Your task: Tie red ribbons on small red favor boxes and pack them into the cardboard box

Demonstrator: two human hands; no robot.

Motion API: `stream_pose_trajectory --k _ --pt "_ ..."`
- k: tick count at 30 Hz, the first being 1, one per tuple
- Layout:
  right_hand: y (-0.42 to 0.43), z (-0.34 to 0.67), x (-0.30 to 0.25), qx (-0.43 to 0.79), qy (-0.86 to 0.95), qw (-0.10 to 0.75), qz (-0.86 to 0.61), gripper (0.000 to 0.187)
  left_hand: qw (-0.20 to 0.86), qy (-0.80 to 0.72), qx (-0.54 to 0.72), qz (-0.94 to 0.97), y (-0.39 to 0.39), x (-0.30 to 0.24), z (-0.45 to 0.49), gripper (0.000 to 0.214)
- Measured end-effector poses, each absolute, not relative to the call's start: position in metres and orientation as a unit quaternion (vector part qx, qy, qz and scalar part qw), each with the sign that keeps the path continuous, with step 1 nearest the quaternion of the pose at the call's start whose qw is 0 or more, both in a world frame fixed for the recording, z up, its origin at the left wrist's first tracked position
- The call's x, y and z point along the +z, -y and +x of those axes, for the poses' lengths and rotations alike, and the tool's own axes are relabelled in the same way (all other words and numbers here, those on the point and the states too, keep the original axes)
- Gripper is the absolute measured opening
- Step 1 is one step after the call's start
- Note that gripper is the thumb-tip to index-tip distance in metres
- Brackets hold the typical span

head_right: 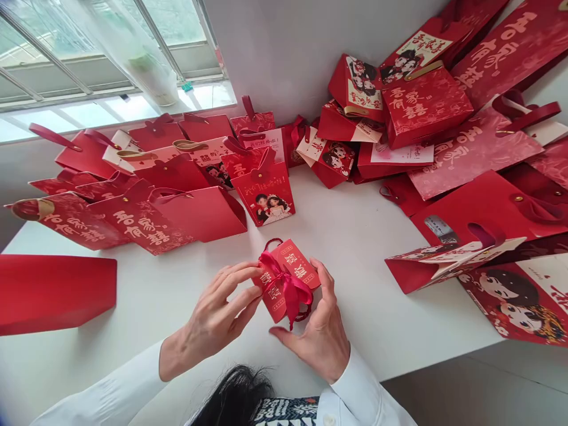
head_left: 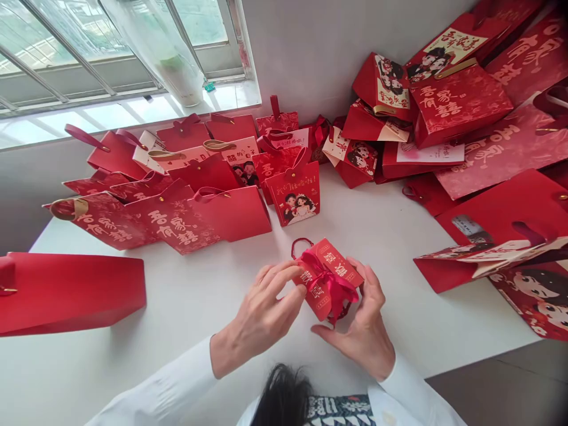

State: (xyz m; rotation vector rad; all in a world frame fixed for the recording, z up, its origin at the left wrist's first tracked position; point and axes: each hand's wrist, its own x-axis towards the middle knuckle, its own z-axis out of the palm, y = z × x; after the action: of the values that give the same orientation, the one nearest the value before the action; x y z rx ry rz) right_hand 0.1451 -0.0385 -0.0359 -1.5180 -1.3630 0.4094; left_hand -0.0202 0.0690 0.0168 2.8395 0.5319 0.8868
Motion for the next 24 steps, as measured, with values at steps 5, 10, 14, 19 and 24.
stream_pose_trajectory --k 5,10,14,19,24 --pt "0.015 0.157 -0.042 0.204 0.57 0.534 -0.59 0.105 0.029 -0.173 0.274 0.946 -0.067 0.012 -0.018 0.017" --pt "-0.008 0.191 -0.038 0.288 0.626 0.495 -0.529 0.106 0.005 -0.172 0.286 0.943 -0.063 0.014 -0.011 0.006" --pt "-0.012 0.216 -0.028 0.333 0.655 0.43 -0.525 0.105 0.072 -0.16 0.315 0.933 -0.067 0.029 -0.008 0.023" --pt "-0.012 0.231 -0.015 0.358 0.595 0.473 -0.542 0.085 0.167 -0.292 0.33 0.882 -0.092 0.05 -0.003 0.013" --pt "-0.017 0.217 -0.002 0.239 0.526 0.483 -0.658 0.039 0.284 -0.313 0.22 0.879 -0.113 0.051 0.009 0.009"
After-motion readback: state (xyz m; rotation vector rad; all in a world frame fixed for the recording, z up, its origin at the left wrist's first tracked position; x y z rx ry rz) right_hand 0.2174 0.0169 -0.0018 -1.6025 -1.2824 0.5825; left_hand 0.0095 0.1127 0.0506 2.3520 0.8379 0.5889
